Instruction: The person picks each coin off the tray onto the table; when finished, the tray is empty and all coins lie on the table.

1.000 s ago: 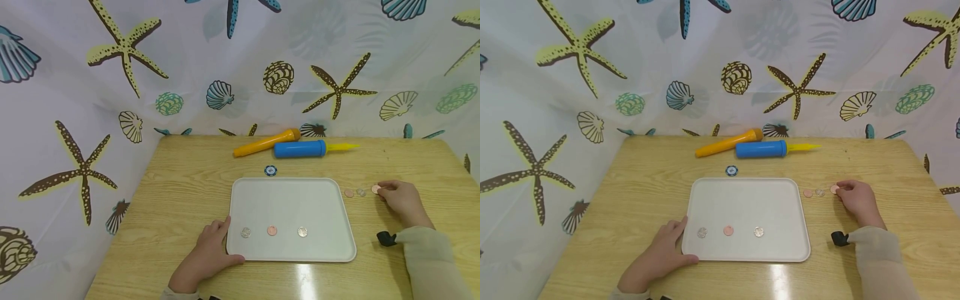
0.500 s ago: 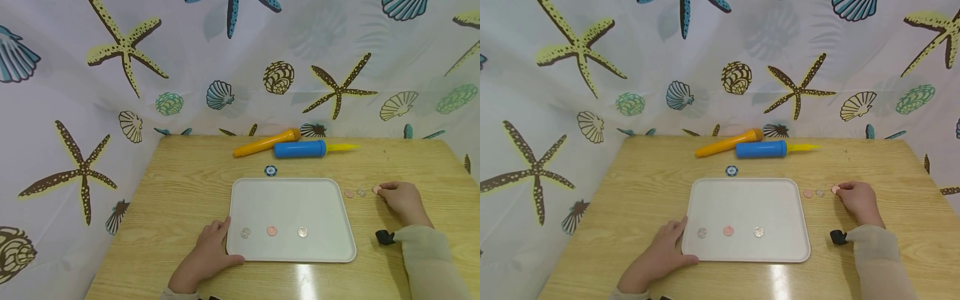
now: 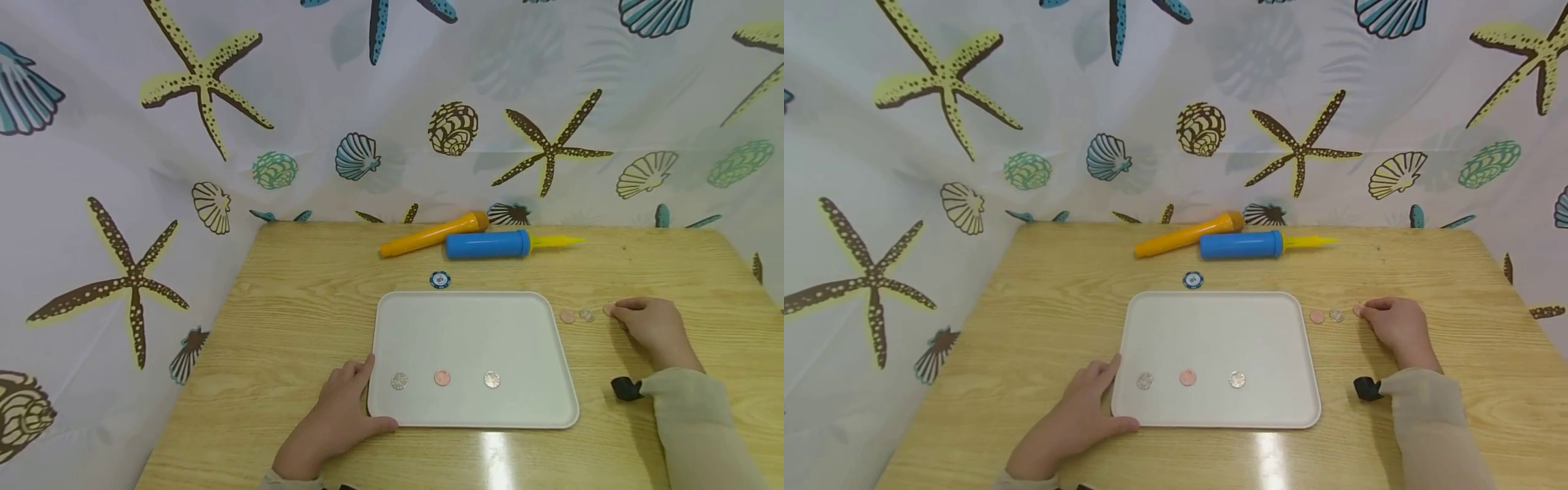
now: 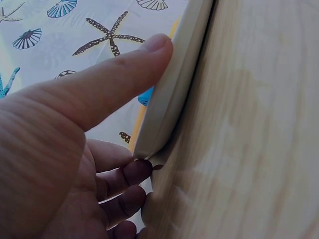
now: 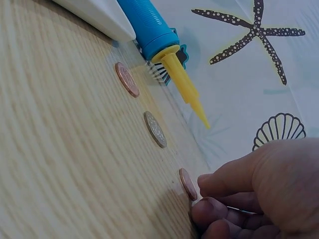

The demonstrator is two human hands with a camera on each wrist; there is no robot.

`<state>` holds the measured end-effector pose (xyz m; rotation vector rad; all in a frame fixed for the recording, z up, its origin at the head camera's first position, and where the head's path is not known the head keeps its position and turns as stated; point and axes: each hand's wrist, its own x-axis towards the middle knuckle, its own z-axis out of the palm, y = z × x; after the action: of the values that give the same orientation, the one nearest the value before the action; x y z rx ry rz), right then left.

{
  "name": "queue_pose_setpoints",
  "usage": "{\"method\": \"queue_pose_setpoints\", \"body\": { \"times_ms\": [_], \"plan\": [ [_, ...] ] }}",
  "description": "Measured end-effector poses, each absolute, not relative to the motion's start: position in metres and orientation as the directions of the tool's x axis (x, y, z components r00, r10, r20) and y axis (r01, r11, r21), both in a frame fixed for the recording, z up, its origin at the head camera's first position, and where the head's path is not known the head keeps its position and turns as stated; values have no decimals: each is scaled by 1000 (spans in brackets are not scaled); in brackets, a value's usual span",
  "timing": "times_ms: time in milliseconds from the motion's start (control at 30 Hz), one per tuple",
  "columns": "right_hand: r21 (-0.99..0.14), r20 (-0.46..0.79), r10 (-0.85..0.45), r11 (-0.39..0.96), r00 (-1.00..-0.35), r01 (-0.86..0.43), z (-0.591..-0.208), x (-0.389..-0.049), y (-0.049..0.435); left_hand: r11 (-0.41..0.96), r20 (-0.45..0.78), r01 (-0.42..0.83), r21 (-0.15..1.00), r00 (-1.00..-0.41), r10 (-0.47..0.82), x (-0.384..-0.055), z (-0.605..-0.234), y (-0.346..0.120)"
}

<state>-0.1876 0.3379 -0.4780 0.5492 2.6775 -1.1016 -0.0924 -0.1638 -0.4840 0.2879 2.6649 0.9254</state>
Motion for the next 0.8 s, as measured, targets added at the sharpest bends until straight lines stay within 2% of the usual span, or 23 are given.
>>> {"method": "queue_pose_setpoints", "body": {
  "times_ms": [100,267,433,633,800],
  "plan": [
    [-651,-293,238,660,-926,376,-479,-186,335,773,-221,86,629,-933,284,-92,-484,-164],
    [-674,-268,121,686,-956,275,-478,-184,320,778,-223,87,623,-933,283,-92,-484,-163],
    [-733,-306,34,629,-952,258,-476,-181,301,777,-223,85,624,-933,281,-93,-485,-162],
    [-796,-270,-103,583,-957,161,-472,-178,281,771,-219,80,632,-936,276,-95,-486,-161],
    [-823,-282,-197,552,-939,131,-469,-171,262,775,-220,81,626,-936,276,-94,-484,-162]
  ]
}}
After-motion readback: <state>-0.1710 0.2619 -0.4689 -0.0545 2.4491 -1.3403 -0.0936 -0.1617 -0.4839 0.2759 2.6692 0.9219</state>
